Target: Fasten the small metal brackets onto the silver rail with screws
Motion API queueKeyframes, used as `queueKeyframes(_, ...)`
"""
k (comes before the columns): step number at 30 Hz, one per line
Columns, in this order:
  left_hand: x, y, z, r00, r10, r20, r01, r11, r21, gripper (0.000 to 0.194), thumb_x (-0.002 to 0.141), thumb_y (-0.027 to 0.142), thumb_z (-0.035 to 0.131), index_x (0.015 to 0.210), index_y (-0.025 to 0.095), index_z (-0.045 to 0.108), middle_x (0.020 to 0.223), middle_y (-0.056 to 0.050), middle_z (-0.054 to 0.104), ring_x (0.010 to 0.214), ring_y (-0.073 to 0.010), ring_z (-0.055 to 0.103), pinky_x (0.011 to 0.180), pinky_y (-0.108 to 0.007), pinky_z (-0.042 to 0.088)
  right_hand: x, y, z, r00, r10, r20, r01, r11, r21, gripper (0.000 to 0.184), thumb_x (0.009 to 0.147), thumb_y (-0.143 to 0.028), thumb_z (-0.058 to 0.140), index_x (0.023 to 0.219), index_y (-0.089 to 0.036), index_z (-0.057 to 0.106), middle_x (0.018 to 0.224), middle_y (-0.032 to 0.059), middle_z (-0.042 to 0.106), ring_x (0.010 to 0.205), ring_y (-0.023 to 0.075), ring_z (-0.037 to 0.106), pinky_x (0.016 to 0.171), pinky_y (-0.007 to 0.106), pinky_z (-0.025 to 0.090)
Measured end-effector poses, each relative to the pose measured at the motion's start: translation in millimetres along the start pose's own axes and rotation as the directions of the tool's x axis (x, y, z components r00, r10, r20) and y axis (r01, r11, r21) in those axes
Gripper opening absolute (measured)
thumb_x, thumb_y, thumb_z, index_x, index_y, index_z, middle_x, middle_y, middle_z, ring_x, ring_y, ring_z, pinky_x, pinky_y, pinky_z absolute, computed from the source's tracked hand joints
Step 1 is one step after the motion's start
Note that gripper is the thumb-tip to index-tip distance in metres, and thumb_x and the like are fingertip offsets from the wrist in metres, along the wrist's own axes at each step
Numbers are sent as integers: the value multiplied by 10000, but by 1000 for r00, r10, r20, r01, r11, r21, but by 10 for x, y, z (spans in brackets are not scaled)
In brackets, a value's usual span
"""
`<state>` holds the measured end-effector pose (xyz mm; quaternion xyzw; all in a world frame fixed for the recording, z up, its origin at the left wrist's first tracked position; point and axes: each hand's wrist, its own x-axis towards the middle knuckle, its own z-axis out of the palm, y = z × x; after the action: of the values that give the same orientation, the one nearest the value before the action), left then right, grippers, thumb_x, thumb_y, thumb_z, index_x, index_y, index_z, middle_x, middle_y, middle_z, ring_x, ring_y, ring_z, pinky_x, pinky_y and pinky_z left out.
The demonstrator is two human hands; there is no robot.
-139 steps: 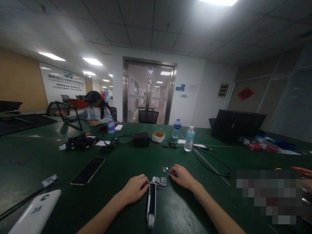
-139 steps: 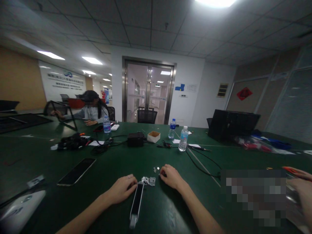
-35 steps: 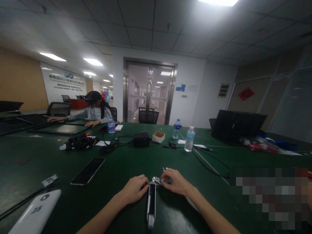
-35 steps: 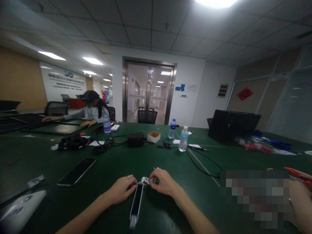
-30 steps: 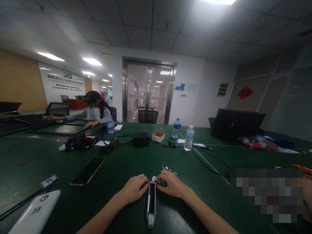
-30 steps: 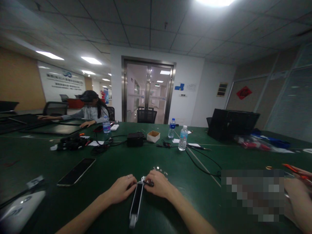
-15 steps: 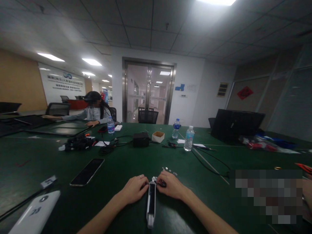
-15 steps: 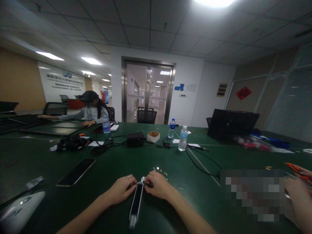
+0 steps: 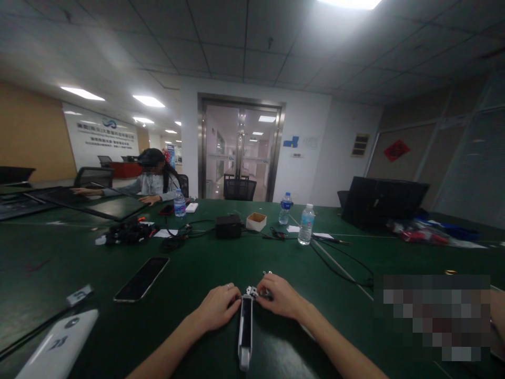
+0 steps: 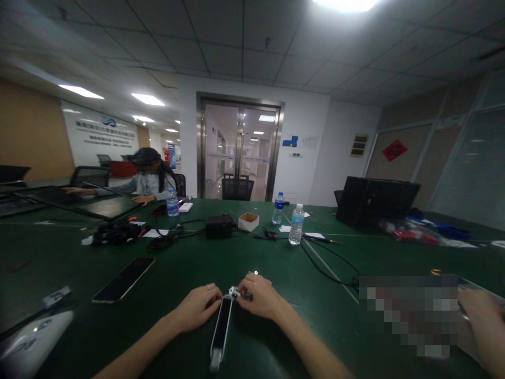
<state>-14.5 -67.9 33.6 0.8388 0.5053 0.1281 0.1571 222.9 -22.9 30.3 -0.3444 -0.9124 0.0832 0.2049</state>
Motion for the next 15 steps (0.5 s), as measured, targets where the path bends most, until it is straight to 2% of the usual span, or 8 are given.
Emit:
queueKeyframes(4,9,-2,8,1000,-12,9,12,1000,-5,210,964,312,443,1037,215,615,1008,-29,598,874,-187,582,760,-293,451,-54,220,-264,991,125,-47,-130,982,-138,143,861,-182,532,927,-181,659,910,57,638,880,189,571,799,295,431)
queueKeyframes(7,11,3,7,1000,-14,13,14,1000,1,203,963,299,453,1051,217,616,1010,-31,601,886,-189,585,763,-291,452,-127,445,-392,968,250,-21,-248,938,-241,169,825,-159,540,928,-168,674,920,76,646,904,214,578,813,316,426)
queueKeyframes(9,7,5,2,1000,-2,2,2,1000,7,201,964,294,451,1044,214,617,995,-31,604,877,-184,584,763,-289,450,-171,561,-416,950,311,23,-295,922,-250,191,808,-149,546,935,-168,687,943,85,652,910,217,585,793,306,432)
queueKeyframes(15,-9,21,-25,1000,-17,13,17,1000,-2,205,960,297,451,1050,215,616,997,-27,600,878,-187,580,775,-295,451,-211,641,-366,946,301,122,-281,947,-154,214,768,-176,585,937,-202,714,919,58,681,895,205,618,769,282,443)
